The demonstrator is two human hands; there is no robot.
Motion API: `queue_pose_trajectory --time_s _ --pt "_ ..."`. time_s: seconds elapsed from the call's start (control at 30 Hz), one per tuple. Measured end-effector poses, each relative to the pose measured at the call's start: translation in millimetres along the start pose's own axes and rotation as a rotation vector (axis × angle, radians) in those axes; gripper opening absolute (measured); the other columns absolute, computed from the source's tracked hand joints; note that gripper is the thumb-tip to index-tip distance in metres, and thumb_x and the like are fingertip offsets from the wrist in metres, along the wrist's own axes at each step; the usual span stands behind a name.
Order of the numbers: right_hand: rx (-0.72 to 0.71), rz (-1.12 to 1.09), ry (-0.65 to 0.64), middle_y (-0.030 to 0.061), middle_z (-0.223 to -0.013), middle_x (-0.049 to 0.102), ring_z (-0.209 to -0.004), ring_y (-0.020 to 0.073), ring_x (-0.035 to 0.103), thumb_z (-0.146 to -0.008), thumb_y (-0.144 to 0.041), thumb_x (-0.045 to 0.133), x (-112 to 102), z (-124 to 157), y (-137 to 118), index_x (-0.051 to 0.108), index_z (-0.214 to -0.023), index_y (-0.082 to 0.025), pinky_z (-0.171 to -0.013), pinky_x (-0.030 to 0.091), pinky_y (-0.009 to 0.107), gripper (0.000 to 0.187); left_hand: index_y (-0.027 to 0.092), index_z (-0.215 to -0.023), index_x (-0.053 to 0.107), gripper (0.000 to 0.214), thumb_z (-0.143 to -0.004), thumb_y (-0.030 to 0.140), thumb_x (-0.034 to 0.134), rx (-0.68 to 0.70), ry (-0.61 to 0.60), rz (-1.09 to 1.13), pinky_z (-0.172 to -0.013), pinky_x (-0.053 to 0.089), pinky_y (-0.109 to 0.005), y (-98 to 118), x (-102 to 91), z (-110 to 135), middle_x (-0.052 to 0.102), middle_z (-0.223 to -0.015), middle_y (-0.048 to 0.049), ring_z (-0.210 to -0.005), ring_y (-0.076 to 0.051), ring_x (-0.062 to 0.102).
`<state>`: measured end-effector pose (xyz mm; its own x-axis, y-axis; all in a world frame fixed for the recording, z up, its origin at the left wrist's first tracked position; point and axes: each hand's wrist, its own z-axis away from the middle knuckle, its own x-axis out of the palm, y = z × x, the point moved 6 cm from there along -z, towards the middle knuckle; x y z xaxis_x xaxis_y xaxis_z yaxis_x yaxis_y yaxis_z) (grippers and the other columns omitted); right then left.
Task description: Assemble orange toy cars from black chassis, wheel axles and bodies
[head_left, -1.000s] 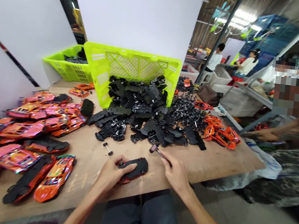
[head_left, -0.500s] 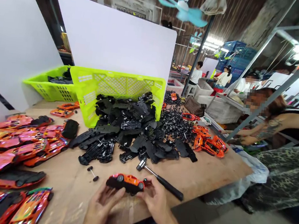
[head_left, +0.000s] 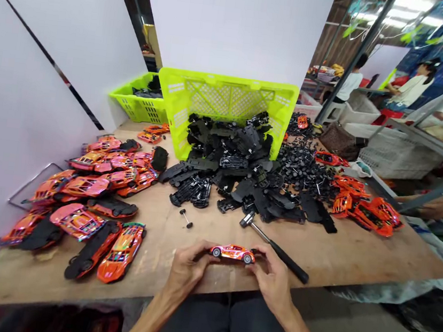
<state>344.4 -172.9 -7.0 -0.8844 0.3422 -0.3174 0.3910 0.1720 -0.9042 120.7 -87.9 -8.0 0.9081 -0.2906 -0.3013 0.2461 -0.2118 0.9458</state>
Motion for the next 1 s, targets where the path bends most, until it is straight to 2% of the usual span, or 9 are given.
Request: queue_pose_trajectory --time_s 0.27,0.47,0.6,0.67,0.73,0.8,0.87,0.93,1.0 --pt "-0.212 0.210 0.139 0.0079 -0.107 0.074 -0.098 0.0235 0.073 -0.098 -0.015 0.058 6.0 5.1 -19.6 0.064 -0.120 -0.023 -0.086 0.060 0.033 0.025 0.024 -0.091 0.081 0.015 -0.083 0.018 0.070 0.063 0.044 -0.033 -0.069 0.059 -0.023 6.1 -5.4 -0.8 0.083 -0.084 -0.0001 -0.074 -0.019 0.078" --pt "-0.354 0.176 -0.031 0.0099 -0.116 0.070 -0.113 0.0242 0.069 -0.097 -0.009 0.057 2.2 -15.1 -50.2 0.060 -0.128 -0.024 -0.099 0.059 0.038 0.035 0.021 -0.094 0.082 0.016 -0.084 0.019 0.070 0.017 0.182 0.120 -0.075 0.064 -0.028 4.7 -12.5 4.9 0.084 -0.092 -0.0037 -0.083 -0.022 0.080" --pt "-0.411 0.159 -0.060 0.0096 -0.115 0.069 -0.113 0.0228 0.068 -0.095 -0.001 0.050 -9.5 -32.0 -81.4 0.063 -0.127 -0.023 -0.099 0.059 0.037 0.042 0.020 -0.089 0.081 0.010 -0.080 0.024 0.078 -0.010 0.266 0.259 -0.078 0.065 -0.031 7.8 -10.4 1.6 0.084 -0.091 -0.0056 -0.084 -0.023 0.080" --pt "-0.424 0.155 -0.041 0.0093 -0.115 0.070 -0.111 0.0234 0.069 -0.095 -0.001 0.050 -13.9 -36.7 -89.4 0.065 -0.128 -0.025 -0.096 0.061 0.038 0.043 0.019 -0.089 0.079 0.016 -0.076 0.028 0.085 -0.055 0.282 0.388 -0.085 0.066 -0.035 13.9 -5.9 -1.1 0.084 -0.096 -0.0075 -0.092 -0.026 0.080" --pt "-0.446 0.155 0.006 0.0085 -0.117 0.072 -0.112 0.0250 0.071 -0.095 -0.003 0.052 -16.8 -36.4 -89.1 0.067 -0.132 -0.029 -0.097 0.062 0.041 0.047 0.020 -0.102 0.078 0.032 -0.074 0.031 0.089 -0.136 0.249 0.563 -0.095 0.063 -0.038 23.6 4.0 -2.3 0.082 -0.115 -0.0099 -0.109 -0.028 0.077" --pt "-0.514 0.169 0.072 0.0073 -0.121 0.072 -0.116 0.0266 0.071 -0.095 -0.002 0.054 -18.0 -29.7 -82.8 0.065 -0.140 -0.034 -0.102 0.061 0.046 0.056 0.021 -0.121 0.073 0.047 -0.080 0.041 0.085 -0.252 0.131 0.793 -0.104 0.059 -0.043 36.2 22.6 -1.8 0.074 -0.135 -0.0133 -0.124 -0.030 0.070" --pt "-0.624 0.215 0.095 0.0072 -0.123 0.073 -0.121 0.0276 0.069 -0.094 0.000 0.057 -15.2 -17.9 -74.6 0.060 -0.147 -0.035 -0.107 0.059 0.049 0.064 0.018 -0.131 0.068 0.055 -0.089 0.053 0.075 -0.344 -0.002 0.987 -0.106 0.056 -0.048 49.9 42.7 -0.7 0.068 -0.141 -0.0177 -0.127 -0.033 0.068" --pt "-0.738 0.275 -0.007 0.0087 -0.127 0.074 -0.126 0.0280 0.067 -0.094 0.000 0.057 -6.5 -5.4 -68.1 0.057 -0.151 -0.032 -0.109 0.059 0.048 0.066 0.014 -0.127 0.069 0.056 -0.089 0.056 0.073 -0.370 -0.013 1.018 -0.106 0.056 -0.049 56.8 51.5 -2.6 0.072 -0.134 -0.0201 -0.122 -0.034 0.071" --pt "-0.798 0.287 -0.169 0.0089 -0.130 0.074 -0.128 0.0284 0.067 -0.095 -0.005 0.061 1.3 2.3 -65.1 0.059 -0.150 -0.031 -0.110 0.057 0.046 0.061 0.014 -0.124 0.070 0.053 -0.085 0.050 0.080 -0.336 0.061 0.903 -0.105 0.056 -0.047 55.9 47.5 -7.0 0.076 -0.125 -0.0179 -0.116 -0.033 0.073"
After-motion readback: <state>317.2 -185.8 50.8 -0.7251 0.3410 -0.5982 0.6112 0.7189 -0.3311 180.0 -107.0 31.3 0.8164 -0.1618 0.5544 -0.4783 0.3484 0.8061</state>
